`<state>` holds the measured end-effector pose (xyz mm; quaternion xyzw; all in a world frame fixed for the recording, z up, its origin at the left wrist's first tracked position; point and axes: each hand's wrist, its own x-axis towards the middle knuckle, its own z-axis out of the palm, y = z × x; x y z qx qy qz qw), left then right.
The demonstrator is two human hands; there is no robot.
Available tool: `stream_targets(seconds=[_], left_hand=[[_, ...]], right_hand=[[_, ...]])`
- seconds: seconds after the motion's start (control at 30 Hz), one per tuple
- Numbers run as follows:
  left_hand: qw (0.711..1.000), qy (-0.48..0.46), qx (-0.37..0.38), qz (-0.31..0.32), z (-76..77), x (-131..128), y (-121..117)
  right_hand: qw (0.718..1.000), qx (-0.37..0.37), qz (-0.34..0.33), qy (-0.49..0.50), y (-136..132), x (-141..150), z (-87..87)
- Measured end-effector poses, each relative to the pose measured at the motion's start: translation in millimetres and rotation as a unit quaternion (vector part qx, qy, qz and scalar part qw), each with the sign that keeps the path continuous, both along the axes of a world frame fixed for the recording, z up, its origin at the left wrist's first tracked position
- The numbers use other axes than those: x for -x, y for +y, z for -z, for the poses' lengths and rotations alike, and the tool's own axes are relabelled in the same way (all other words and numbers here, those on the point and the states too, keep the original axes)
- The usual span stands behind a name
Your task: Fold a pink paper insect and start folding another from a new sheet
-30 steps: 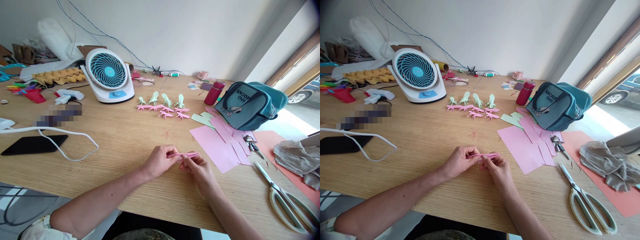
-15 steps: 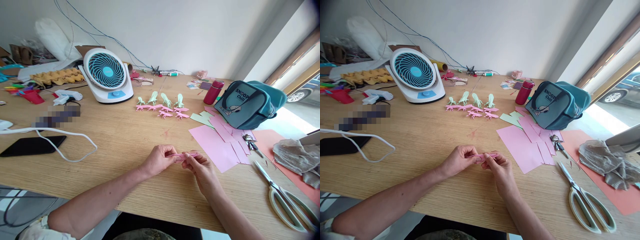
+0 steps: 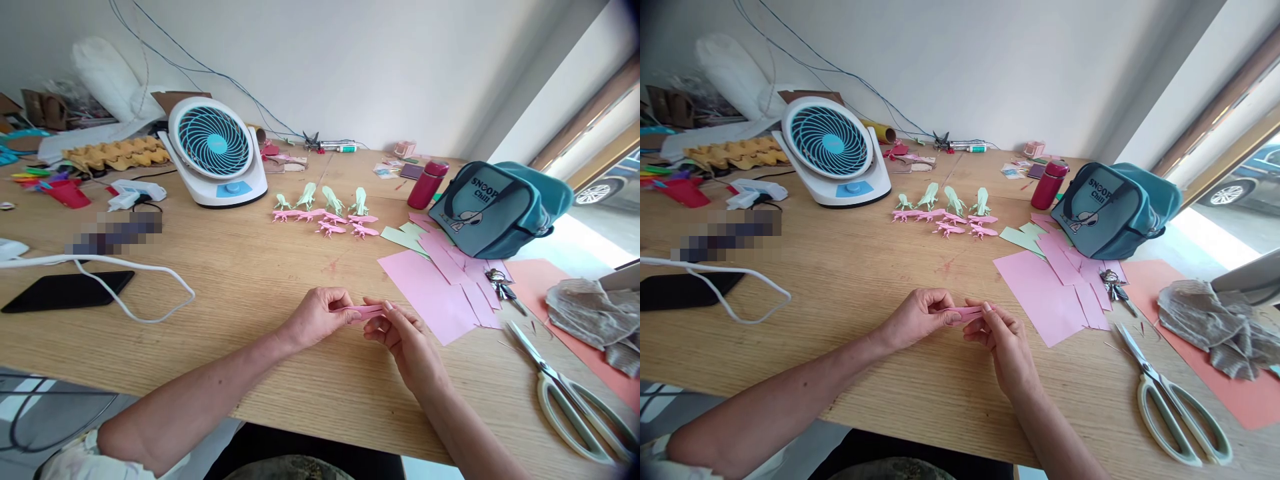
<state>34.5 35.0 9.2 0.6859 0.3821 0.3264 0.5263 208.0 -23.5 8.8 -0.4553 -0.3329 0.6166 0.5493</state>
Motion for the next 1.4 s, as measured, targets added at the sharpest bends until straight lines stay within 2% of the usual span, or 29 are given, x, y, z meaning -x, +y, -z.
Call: stream_targets(seconds=[0.1,0.2,0.37,0.57,0.63,0.7,0.83,0.93,1.07,1.13,1.27,1.4], left_hand=[[1.000,-0.001,0.001,0.008,0.6,1,1],[1.000,0.006,0.000,-0.001,0.8,2,2],[1.000,0.025,-0.006,-0.009,-0.8,1,1],[0.999,0.037,0.018,0.022,-3.1,3,3],[0.998,0.047,0.022,0.039,-5.5,5,3],[0.995,0.066,0.030,0.064,-9.7,5,0],[0.983,0.140,0.021,0.114,-20.2,5,-12],[0.970,0.194,-0.047,0.140,-22.3,3,-24],[0.932,0.257,-0.223,0.124,-14.4,1,-42],[0.916,0.254,-0.293,0.104,-9.1,3,-51],[0.866,0.235,-0.424,0.126,-0.2,12,-67],[0.834,0.219,-0.487,0.140,4.9,17,-72]], right_hand=[[1.000,-0.001,-0.001,0.017,1,-4,0.5],[0.999,-0.002,0.028,0.023,3,-7,1.4],[0.994,-0.006,0.048,-0.096,6,-7,4.8],[0.982,-0.055,0.060,-0.171,7,-12,2.0],[0.977,-0.058,0.044,-0.200,5,-16,0.5],[0.970,-0.062,-0.002,-0.234,0,-18,0.6],[0.935,-0.073,-0.066,-0.340,-24,-22,2.6],[0.904,-0.064,-0.087,-0.415,-43,-23,2.4],[0.863,-0.049,-0.110,-0.491,-56,-24,2.6],[0.846,-0.060,-0.110,-0.518,-56,-24,3.2],[0.810,-0.087,-0.104,-0.570,-52,-24,2.5],[0.790,-0.097,-0.094,-0.598,-55,-28,0.6]])
